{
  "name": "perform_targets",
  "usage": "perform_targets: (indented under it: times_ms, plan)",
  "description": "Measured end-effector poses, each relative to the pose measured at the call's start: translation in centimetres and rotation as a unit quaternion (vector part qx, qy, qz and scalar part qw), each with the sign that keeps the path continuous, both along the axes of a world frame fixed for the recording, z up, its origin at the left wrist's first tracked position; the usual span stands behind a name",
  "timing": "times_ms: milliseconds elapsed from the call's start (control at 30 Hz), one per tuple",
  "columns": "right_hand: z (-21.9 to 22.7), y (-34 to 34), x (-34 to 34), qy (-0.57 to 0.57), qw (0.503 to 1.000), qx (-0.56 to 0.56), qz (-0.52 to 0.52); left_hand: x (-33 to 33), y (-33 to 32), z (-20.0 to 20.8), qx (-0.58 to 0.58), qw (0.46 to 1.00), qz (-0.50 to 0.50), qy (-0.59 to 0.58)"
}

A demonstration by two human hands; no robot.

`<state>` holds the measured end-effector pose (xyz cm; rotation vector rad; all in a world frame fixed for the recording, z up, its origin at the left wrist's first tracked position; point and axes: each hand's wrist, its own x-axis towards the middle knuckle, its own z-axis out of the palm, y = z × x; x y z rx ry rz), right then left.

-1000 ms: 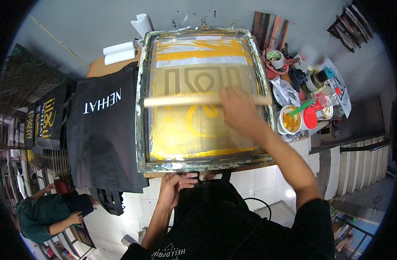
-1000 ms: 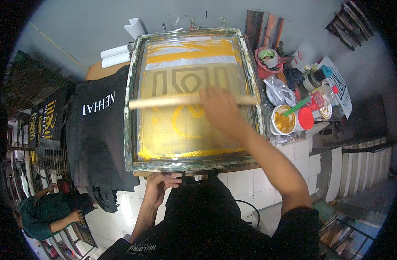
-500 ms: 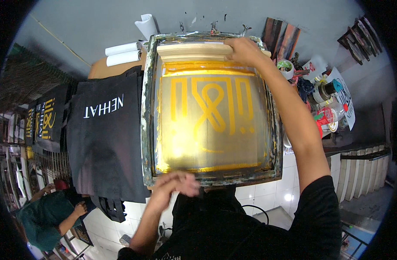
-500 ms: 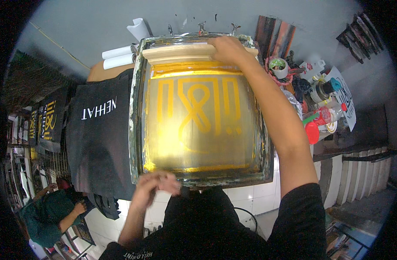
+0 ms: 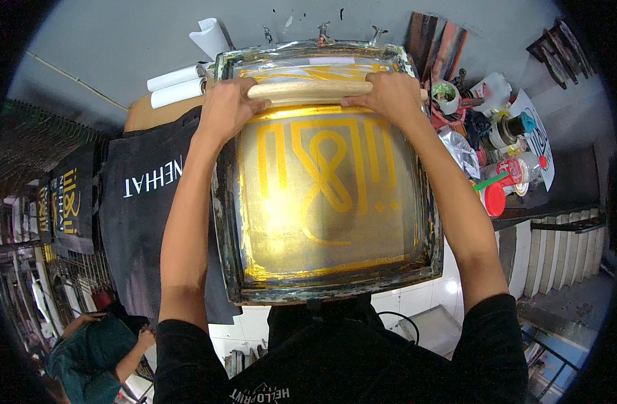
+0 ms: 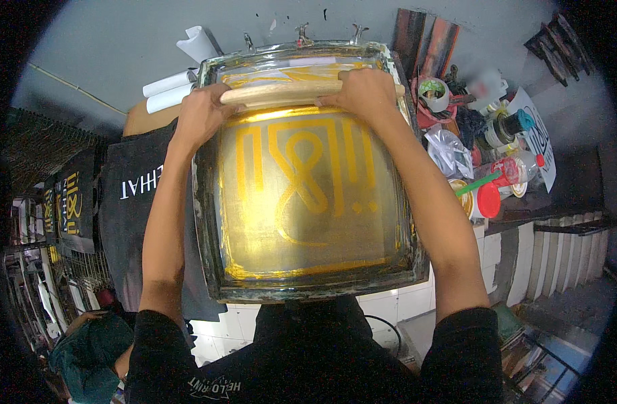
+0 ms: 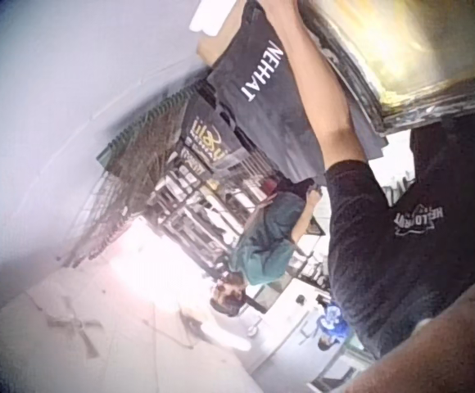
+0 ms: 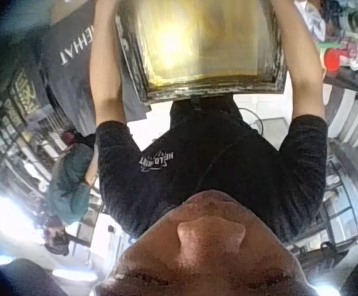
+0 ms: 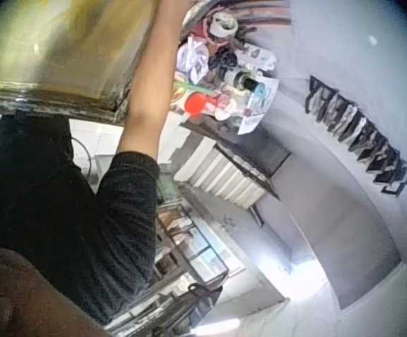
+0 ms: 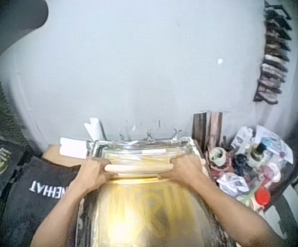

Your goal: The person performs screen printing on black tote bags using gold ink. They place a bag on the platen, lower the screen, pull gold ink across the stencil with a squeegee, and then lift the screen to reveal the printed design before repeating the process and occasionally stirring the gold ink in a container with a spatula.

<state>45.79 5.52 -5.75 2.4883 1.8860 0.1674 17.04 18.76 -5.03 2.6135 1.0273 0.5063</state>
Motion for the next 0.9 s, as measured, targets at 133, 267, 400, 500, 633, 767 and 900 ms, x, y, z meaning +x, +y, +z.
perform_targets:
  times_ms: [133, 267, 400, 500, 633, 767, 900]
  plan:
    - [-0.5, -2.5, -1.2, -0.002, 0.999, 0.032, 0.031, -1.6, -2.7, -0.1, 0.007, 1.0, 0.005, -0.011]
    - [-0.1, -5.2, -2.9, 0.002, 0.999, 0.03, 0.031, -3.1, -5.2, -0.8, 0.008, 1.0, 0.003, -0.026]
    - [-0.6, -8.4, -4.0, 0.007, 0.998, 0.038, 0.043, -4.4, -8.6, -0.6, -0.002, 1.0, 0.007, -0.025]
    - [-0.7, -11.0, -5.0, 0.021, 0.998, 0.036, 0.047, -5.6, -11.4, -0.5, -0.012, 1.0, 0.011, -0.006]
    - [-0.1, -15.3, -7.5, 0.046, 0.998, 0.013, 0.041, -7.9, -15.7, -0.6, 0.002, 1.0, 0.017, 0.007]
    - [-0.6, -20.5, -9.5, 0.077, 0.994, 0.06, 0.049, -10.2, -20.4, -0.1, -0.004, 1.0, 0.011, 0.029]
    - [-1.2, -25.5, -11.5, 0.086, 0.99, 0.085, 0.077, -12.7, -25.0, -0.1, -0.018, 0.999, -0.004, 0.029]
